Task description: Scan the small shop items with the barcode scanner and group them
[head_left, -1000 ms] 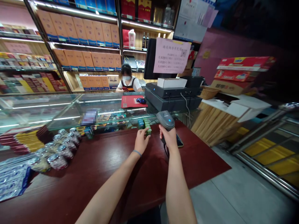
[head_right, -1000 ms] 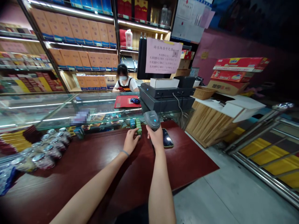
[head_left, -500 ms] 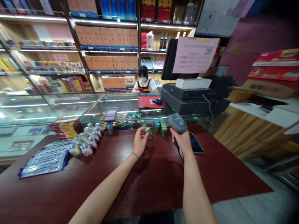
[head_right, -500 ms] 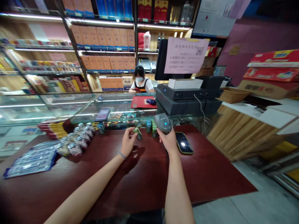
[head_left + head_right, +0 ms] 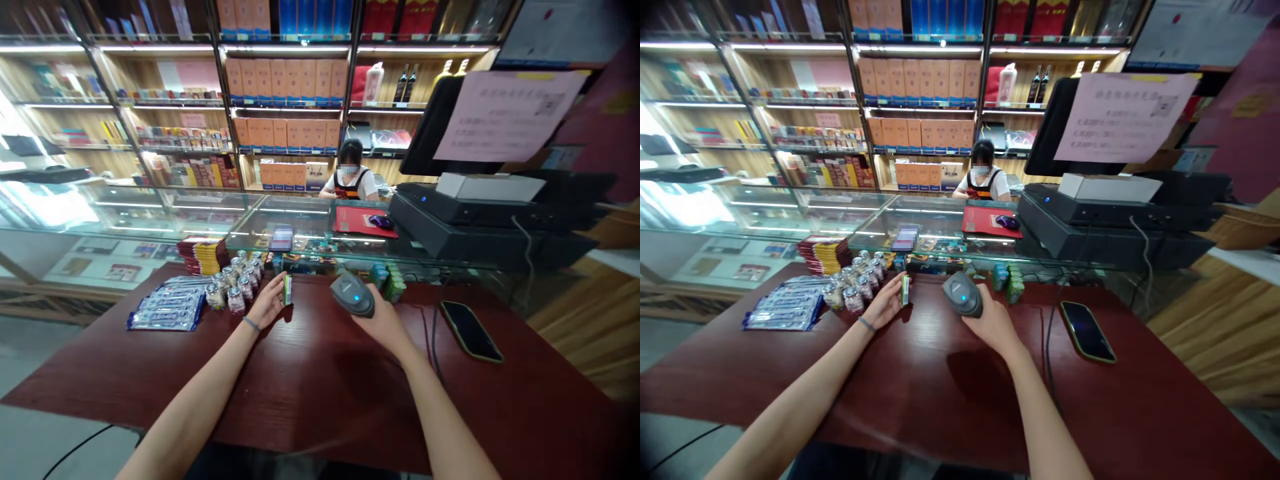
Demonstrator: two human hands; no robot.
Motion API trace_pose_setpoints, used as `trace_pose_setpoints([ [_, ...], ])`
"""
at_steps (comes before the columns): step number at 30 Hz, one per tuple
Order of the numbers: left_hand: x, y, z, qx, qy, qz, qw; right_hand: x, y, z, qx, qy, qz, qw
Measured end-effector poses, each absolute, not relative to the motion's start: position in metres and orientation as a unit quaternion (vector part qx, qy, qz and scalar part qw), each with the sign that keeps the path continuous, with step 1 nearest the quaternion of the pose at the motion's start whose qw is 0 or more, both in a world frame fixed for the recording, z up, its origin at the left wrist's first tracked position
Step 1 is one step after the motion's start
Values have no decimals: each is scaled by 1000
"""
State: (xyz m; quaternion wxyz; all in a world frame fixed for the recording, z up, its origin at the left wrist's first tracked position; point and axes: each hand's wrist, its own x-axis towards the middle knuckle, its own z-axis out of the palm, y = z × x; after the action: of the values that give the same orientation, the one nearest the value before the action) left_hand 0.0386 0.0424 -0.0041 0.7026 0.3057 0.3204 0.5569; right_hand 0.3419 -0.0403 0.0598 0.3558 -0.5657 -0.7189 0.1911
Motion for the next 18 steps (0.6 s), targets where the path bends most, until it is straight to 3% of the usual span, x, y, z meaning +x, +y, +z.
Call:
trace_pose_setpoints([
  [3, 32, 47, -11, 273, 305, 561, 720, 317, -48, 56, -566, -776, 148, 237],
  [7, 31, 51, -16, 253, 296, 566, 726, 291, -59, 56, -523, -830, 119, 155],
  [18, 36, 57, -21, 237, 253, 572, 743, 283, -62, 54, -505, -852, 98, 96],
])
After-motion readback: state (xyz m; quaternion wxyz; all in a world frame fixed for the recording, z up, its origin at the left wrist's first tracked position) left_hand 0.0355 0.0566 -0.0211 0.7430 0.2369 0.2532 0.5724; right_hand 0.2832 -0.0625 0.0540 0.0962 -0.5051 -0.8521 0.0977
